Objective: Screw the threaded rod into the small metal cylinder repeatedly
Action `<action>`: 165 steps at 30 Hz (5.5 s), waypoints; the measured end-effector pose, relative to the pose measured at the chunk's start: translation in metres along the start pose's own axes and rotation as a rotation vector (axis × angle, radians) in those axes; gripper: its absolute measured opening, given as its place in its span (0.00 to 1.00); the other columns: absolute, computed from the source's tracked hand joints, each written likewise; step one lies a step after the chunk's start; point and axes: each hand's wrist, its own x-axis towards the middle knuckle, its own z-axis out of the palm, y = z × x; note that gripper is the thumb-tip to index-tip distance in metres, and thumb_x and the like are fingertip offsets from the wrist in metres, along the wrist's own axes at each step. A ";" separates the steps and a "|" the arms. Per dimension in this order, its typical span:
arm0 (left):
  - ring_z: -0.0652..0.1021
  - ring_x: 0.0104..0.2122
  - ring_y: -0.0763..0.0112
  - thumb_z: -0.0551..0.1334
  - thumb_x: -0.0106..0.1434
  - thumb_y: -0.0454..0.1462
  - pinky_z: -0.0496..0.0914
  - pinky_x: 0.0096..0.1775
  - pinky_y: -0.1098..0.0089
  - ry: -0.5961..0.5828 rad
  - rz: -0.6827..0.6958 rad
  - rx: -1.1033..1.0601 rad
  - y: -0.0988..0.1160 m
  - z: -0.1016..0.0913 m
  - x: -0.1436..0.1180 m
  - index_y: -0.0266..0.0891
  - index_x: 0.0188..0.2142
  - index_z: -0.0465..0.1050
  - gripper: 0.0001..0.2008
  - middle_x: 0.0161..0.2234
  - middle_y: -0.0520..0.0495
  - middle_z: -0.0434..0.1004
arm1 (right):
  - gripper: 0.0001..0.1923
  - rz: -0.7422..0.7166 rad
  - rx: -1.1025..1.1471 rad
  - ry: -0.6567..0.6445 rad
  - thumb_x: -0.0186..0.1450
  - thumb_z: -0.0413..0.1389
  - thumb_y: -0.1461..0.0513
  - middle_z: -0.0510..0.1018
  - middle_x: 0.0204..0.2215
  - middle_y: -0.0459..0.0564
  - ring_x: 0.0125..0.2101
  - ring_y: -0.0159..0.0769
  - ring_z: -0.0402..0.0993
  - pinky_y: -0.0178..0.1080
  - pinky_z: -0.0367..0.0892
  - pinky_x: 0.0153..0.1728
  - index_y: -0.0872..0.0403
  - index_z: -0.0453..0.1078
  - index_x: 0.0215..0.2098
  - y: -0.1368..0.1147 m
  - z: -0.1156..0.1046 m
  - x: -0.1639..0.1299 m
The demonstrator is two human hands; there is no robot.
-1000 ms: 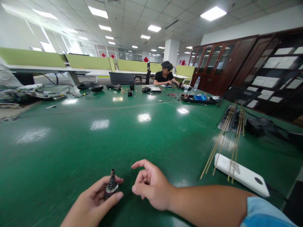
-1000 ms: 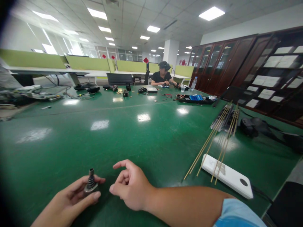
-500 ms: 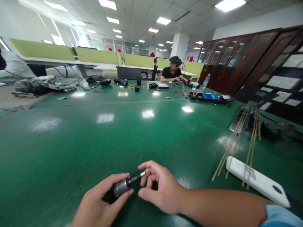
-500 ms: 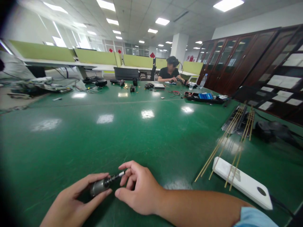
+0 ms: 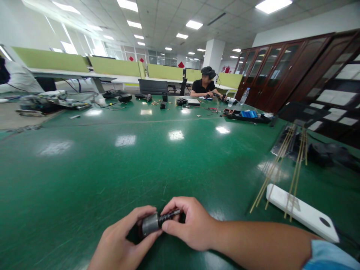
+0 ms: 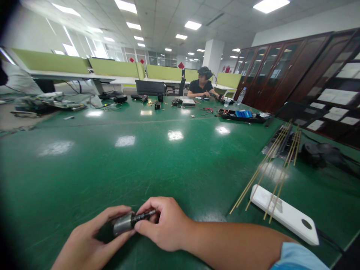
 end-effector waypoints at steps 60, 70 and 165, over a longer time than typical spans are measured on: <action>0.83 0.37 0.71 0.69 0.60 0.45 0.77 0.40 0.79 0.057 0.046 0.028 0.001 -0.001 -0.005 0.49 0.47 0.73 0.16 0.41 0.55 0.83 | 0.11 0.037 0.142 -0.009 0.58 0.66 0.57 0.68 0.23 0.41 0.24 0.28 0.60 0.33 0.57 0.27 0.55 0.74 0.34 0.002 -0.001 0.004; 0.83 0.37 0.72 0.68 0.61 0.45 0.77 0.39 0.80 0.074 0.074 0.035 -0.002 0.001 -0.003 0.49 0.47 0.74 0.15 0.40 0.55 0.83 | 0.11 0.050 0.150 -0.007 0.58 0.66 0.58 0.68 0.22 0.41 0.23 0.27 0.59 0.32 0.55 0.26 0.57 0.74 0.33 0.003 0.000 0.005; 0.82 0.39 0.64 0.69 0.58 0.50 0.77 0.39 0.74 0.017 -0.159 -0.018 -0.019 -0.011 -0.008 0.47 0.48 0.74 0.21 0.42 0.50 0.81 | 0.15 0.068 0.416 0.044 0.61 0.63 0.54 0.73 0.23 0.43 0.19 0.26 0.66 0.31 0.59 0.22 0.56 0.69 0.32 0.010 -0.004 0.010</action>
